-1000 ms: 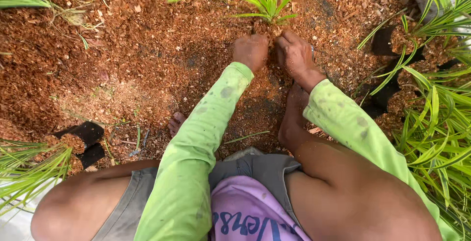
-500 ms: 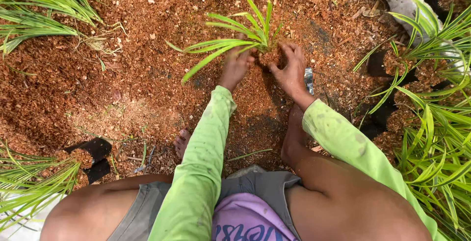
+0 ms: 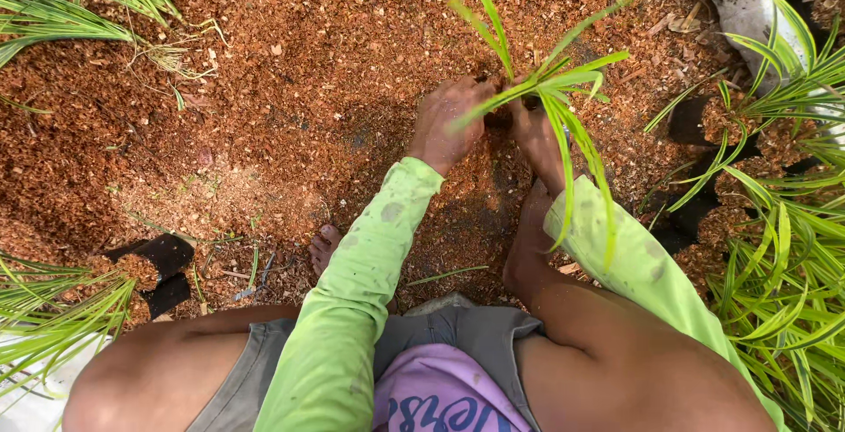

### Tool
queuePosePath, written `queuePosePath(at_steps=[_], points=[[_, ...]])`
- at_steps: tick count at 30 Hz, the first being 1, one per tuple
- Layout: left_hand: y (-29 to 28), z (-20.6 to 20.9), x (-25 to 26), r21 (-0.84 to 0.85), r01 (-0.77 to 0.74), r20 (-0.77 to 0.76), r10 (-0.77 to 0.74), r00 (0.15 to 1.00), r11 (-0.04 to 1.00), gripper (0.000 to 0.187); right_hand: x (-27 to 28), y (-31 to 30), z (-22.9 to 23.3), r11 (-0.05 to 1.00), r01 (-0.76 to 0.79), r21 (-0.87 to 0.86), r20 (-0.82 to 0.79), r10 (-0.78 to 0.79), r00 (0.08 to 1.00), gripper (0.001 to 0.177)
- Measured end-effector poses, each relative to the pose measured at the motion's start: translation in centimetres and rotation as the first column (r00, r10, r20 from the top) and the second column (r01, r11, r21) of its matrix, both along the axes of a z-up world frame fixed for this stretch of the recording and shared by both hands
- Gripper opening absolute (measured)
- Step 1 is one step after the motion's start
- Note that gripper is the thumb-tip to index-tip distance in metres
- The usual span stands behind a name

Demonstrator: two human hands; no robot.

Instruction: The person sits on the ground and places plants into small black plastic bags with mulch by hand.

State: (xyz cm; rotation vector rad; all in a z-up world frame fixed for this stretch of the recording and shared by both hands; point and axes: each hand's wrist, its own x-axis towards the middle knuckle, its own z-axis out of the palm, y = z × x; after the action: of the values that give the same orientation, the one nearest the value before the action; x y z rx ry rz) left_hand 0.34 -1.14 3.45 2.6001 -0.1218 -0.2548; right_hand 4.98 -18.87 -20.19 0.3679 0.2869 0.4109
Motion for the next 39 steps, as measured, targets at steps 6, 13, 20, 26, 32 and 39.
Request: queuePosePath(at_steps=[6,13,20,26,32,39], points=[[-0.2,-3.5,2.5,0.167,0.012,-0.190,0.021,0.982,0.986,0.030,-1.3,2.2,18.0,-0.748,0.549,-0.375,-0.218,0.646,0.732,0.036],[2.0,-3.5,6.1,-0.051,0.044,-0.319,-0.058,0.946,0.998,0.026,-0.8,0.4,18.1,-0.510,0.441,-0.738,-0.009,0.662,0.750,0.020],[3.7,-10.3,3.6,0.095,0.126,-0.240,-0.101,0.966,0.987,0.032,0.5,-0.3,14.7,-0.362,0.455,-0.814,0.083,0.702,0.707,0.031],[2.1,-3.5,3.3,-0.718,-0.216,-0.230,0.068,0.971,0.661,0.052,-0.7,0.4,16.5,-0.315,0.350,-0.882,0.085,0.626,0.776,0.034],[0.6,-7.3,1.9,-0.113,0.004,-0.051,-0.010,0.999,0.994,0.030,1.7,-3.5,9.0,-0.314,0.949,-0.012,-0.378,0.881,0.286,0.042],[0.8,-7.9,3.0,-0.069,-0.076,0.222,0.090,0.971,0.995,0.010,0.3,-3.6,9.2,-0.499,0.496,-0.710,0.185,0.548,0.816,0.032]])
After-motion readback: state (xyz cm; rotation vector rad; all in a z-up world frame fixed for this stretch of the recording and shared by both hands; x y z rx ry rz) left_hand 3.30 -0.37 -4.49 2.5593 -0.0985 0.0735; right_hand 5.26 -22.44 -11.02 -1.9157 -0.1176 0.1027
